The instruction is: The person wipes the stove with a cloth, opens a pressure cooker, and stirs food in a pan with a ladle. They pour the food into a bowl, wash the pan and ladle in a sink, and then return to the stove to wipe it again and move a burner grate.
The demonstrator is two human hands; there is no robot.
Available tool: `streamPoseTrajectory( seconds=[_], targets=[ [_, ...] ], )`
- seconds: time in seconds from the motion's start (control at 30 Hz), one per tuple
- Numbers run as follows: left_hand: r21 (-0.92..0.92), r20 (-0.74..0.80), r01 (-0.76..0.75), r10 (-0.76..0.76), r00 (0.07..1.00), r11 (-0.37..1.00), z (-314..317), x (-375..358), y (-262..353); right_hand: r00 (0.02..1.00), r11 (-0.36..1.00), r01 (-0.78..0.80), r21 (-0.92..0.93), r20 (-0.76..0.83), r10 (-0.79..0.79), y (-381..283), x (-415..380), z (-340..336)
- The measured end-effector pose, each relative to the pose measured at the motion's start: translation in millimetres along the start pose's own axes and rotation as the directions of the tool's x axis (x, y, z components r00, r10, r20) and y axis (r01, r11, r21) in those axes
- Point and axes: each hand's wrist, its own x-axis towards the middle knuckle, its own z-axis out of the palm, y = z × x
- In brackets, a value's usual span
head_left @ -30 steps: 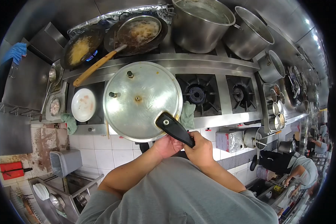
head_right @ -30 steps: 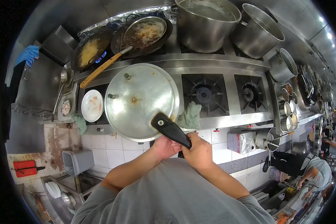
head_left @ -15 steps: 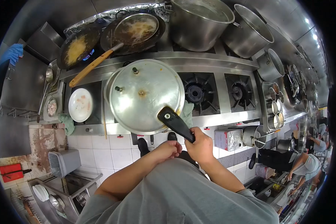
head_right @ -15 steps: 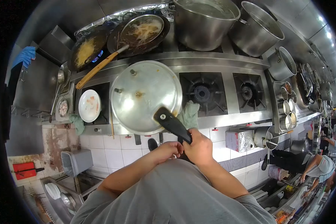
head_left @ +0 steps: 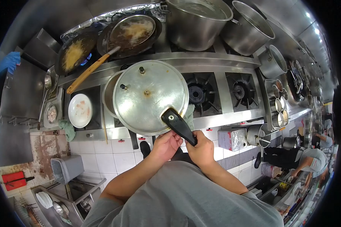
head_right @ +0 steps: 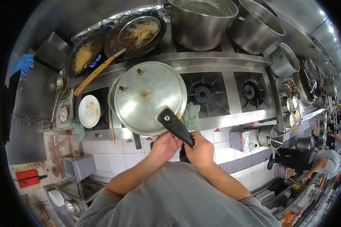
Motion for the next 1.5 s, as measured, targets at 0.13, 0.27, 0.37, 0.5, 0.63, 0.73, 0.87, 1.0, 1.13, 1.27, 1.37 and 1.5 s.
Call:
streamPoseTrajectory(
  seconds=[0.13, 0.27, 0.37, 0.5, 0.63, 0.73, 0.87, 1.0, 1.13, 1.27, 1.37, 1.5],
  targets=[
    [0.014, -0.042, -0.036, 0.037, 0.998, 0.999, 2, 2, -5, 1.0, 1.0, -0.025, 0.016, -0.001, 0.025, 0, 0, 3],
    [0.084, -0.004, -0.066, 0.067, 0.998, 0.994, 0, 4, -6, 0.999, 0.998, -0.05, 0.026, 0.022, 0.05, 2, 0, 5],
    [0.122, -0.025, -0.078, 0.082, 0.996, 0.989, -1, 3, -8, 1.0, 0.999, -0.019, 0.047, -0.018, 0.02, 3, -2, 8],
    [0.135, -0.018, -0.069, 0.072, 0.997, 0.988, 4, 3, -5, 0.996, 0.994, -0.083, 0.078, 0.035, 0.08, 6, -2, 8],
    [0.2, -0.095, -0.014, 0.034, 0.995, 0.98, 4, 3, -1, 0.993, 0.989, -0.109, 0.096, 0.063, 0.103, 6, 1, 5],
    [0.318, -0.273, 0.102, -0.012, 0.962, 0.942, 3, -2, 4, 0.984, 0.98, -0.162, 0.114, 0.091, 0.152, 8, 2, 1],
    [0.372, -0.364, 0.265, -0.123, 0.923, 0.89, 16, -14, 16, 0.977, 0.974, -0.202, 0.102, 0.092, 0.193, 13, 4, -3],
    [0.693, -0.403, 0.279, 0.036, 0.915, 0.665, 21, -25, 26, 0.98, 0.935, -0.125, 0.333, 0.189, 0.064, 37, 3, 6],
    [0.989, -0.054, 0.009, 0.302, 0.952, 0.15, 52, -47, 31, 0.694, 0.337, -0.703, 0.627, 0.707, 0.133, 38, -4, 6],
    [0.933, 0.313, -0.202, 0.392, 0.865, -0.298, 101, -57, 44, 0.535, -0.017, -0.843, 0.537, 0.836, -0.125, 44, -8, 3],
    [0.828, 0.492, -0.293, 0.367, 0.79, -0.479, 107, -50, 50, 0.54, -0.051, -0.838, 0.543, 0.814, -0.214, 48, -10, 11],
    [0.653, 0.665, -0.363, 0.275, 0.694, -0.664, 123, -42, 52, 0.547, -0.024, -0.828, 0.56, 0.798, -0.255, 41, -10, 12]
  ],
)
